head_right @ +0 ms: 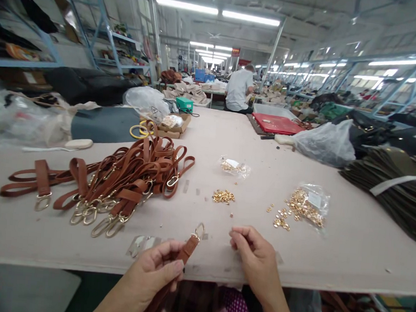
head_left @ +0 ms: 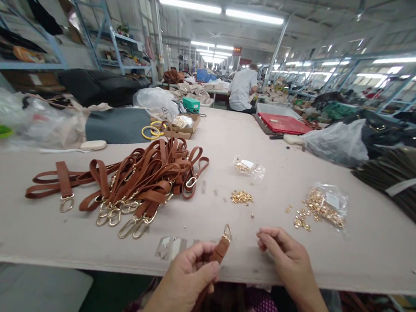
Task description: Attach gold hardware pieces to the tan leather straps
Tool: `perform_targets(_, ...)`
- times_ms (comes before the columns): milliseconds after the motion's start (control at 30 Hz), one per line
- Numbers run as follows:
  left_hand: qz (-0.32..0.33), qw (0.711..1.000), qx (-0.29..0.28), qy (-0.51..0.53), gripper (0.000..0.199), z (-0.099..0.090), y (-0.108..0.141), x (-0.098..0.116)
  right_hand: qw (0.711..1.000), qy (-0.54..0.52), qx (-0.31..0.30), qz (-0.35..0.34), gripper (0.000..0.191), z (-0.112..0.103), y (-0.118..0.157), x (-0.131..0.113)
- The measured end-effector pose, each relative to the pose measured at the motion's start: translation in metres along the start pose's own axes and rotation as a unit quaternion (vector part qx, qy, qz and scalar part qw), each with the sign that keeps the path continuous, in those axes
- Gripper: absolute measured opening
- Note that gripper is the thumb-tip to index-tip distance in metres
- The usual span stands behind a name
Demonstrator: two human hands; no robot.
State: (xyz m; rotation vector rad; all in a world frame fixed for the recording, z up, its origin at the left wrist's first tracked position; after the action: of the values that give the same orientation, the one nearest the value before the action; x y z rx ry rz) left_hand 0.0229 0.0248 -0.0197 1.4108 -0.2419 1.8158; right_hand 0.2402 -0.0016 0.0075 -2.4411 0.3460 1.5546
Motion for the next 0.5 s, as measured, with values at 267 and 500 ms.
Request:
perform_targets(267,0.084,0.990,-0.045,-0.101,0.027,0.024,0.001,0.023,0.958,-0.242,-0.137,0.064,0.030,0.075,0.043,-0.014)
perform_targets(500,0.107,0.978,-0.055,-0.169,0.034,0.027,0.004,0.026,0.956,-0.243,-0.145,0.071,0.028,0.080,0.041,-0.008)
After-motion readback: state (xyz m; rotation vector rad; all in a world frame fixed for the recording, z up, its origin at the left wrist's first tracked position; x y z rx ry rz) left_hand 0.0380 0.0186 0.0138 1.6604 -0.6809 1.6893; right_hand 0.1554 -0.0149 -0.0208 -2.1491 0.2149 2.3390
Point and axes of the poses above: each hand's wrist, its own y-axis away from the middle knuckle, its own z-axis out of the palm, x = y × z, the point moved 10 cm from there along -y, towards the middle knuckle, and after that the axes turned 9 degrees about -x, right-handed, at the moved point
